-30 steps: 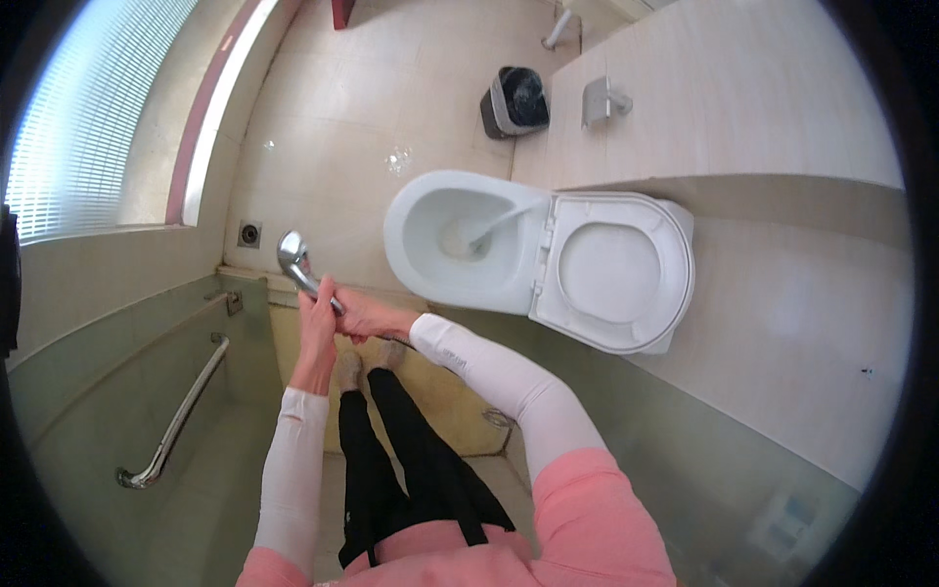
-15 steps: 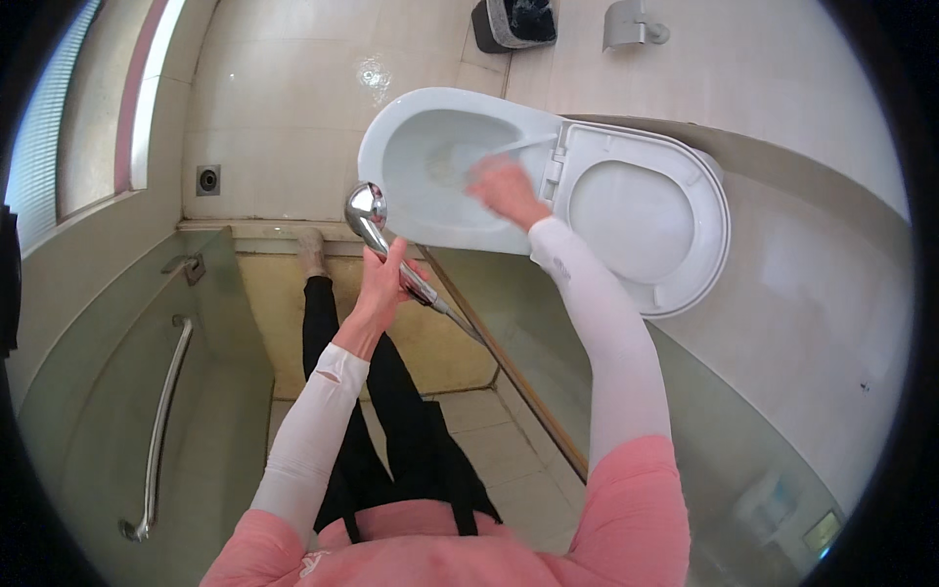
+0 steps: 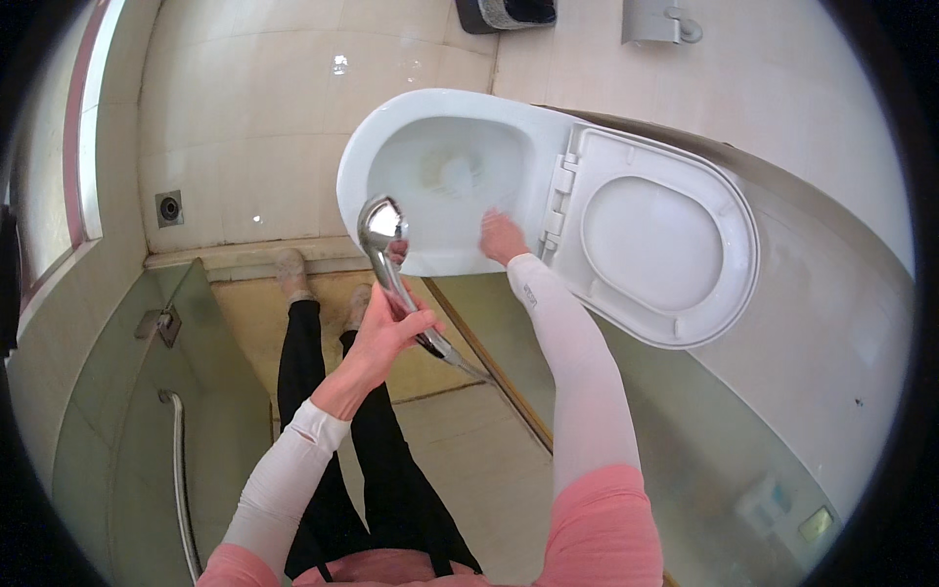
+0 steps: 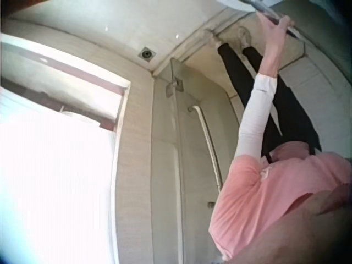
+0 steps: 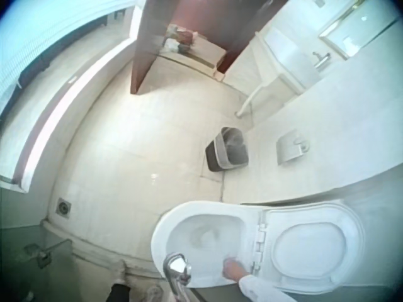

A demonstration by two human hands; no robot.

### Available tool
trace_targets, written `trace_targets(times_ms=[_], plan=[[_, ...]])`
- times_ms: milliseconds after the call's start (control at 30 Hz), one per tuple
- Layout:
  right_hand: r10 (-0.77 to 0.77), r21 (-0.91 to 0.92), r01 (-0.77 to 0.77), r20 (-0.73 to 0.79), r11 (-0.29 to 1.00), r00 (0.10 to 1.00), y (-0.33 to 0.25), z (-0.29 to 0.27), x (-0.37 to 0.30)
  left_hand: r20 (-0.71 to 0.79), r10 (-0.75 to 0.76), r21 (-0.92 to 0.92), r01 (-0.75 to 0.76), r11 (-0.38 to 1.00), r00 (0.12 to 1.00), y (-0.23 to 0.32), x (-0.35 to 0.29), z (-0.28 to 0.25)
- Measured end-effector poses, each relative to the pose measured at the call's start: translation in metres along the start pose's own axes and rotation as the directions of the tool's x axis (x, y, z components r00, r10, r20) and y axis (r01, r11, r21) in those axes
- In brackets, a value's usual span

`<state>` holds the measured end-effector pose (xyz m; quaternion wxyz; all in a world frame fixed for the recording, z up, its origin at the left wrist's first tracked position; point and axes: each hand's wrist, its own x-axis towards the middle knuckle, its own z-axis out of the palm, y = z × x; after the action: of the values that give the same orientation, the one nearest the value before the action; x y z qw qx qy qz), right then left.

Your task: The person scrubs the inside of a toilet bowl with a brush, rinses the toilet and the floor using a handheld showerhead, and scrubs the floor and wall tiles with the brush while spraying water.

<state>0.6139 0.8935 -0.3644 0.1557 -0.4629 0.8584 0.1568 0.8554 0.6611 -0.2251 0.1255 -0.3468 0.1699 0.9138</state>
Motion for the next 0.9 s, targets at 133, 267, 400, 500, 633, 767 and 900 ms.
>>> trace_targets(times_ms=[133,267,400,500,633,767,900], plan=[[0.218,0.531,-0.784,0.765,0.32,0.607,-0.065,-0.11,0.002,0.004,0.138,0.127,-0.137,0.982,0.99,0.011,-0.002,0.007],[0.267,0.648,-0.751,0.706,0.129,0.656,-0.081,-0.225,-0.05,0.046,0.189,0.169,-0.194,0.966,0.981,0.019,-0.01,0.014],[0.469,0.688,-0.717,0.601,0.108,0.647,-0.065,-0.244,-0.05,0.022,0.191,0.131,-0.192,0.973,0.981,0.027,-0.018,0.018],[0.45,0.762,-0.642,0.605,-0.087,0.657,-0.03,-0.206,-0.018,0.029,0.185,0.094,-0.187,0.978,0.982,0.021,-0.021,0.021],[0.478,0.742,-0.637,0.647,-0.21,0.595,-0.081,-0.17,0.017,-0.068,0.225,0.076,-0.22,0.973,0.972,0.009,-0.006,0.022],[0.296,0.697,-0.709,0.703,-0.107,0.647,-0.106,-0.202,-0.039,-0.208,0.209,0.052,-0.202,0.978,0.955,0.013,-0.013,0.026],[0.022,0.617,-0.786,0.786,0.026,0.618,-0.103,-0.199,-0.034,-0.287,0.219,0.119,-0.192,0.974,0.933,0.003,-0.008,0.019]])
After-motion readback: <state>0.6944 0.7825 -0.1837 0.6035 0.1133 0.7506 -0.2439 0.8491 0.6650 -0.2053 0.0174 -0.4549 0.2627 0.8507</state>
